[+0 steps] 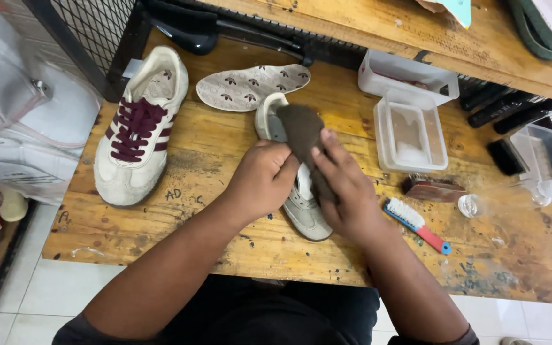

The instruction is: Cleaning the tongue of a white sneaker using a brush and a cloth at a workbench.

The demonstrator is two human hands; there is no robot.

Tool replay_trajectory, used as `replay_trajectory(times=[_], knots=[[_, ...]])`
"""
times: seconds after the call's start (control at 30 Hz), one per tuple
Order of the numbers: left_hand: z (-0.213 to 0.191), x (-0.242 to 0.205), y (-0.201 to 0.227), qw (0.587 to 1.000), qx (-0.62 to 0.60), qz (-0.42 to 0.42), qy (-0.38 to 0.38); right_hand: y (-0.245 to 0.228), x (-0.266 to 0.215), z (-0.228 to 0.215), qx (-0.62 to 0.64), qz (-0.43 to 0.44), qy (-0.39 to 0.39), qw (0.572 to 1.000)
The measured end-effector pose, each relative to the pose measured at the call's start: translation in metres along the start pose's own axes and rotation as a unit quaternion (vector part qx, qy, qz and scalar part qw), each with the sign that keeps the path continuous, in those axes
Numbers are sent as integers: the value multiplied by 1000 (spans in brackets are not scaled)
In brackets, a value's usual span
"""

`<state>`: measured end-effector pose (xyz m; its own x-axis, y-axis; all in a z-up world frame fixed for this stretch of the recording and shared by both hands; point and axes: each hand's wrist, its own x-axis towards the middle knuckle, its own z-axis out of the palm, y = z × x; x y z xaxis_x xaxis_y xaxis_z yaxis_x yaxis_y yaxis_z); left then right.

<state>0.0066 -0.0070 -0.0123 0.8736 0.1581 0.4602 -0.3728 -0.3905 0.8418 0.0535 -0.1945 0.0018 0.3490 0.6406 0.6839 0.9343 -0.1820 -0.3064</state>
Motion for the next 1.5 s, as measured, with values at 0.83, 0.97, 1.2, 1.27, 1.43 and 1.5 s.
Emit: replay_trajectory(times=[0.83,0.97,1.2,1.27,1.43,1.5], knots=[[-11,2,18,990,-98,-102,-24,8,-21,-62,170,79,-55,981],[-7,2,11,989,-87,-113,-43,12,-21,-70,121,223,253,934],[-3,1,6,991,-103,-87,-17,14,-20,-39,-5,-55,30,998],[-9,1,19,991,-94,-97,-16,-9,-5,-21,-46,-68,2,997],[-8,1,11,993,-77,-92,-4,-27,1,-25,-66,-95,-84,990],[-3,2,4,994,-81,-78,-11,-32,1,-30,-48,-92,-92,990]])
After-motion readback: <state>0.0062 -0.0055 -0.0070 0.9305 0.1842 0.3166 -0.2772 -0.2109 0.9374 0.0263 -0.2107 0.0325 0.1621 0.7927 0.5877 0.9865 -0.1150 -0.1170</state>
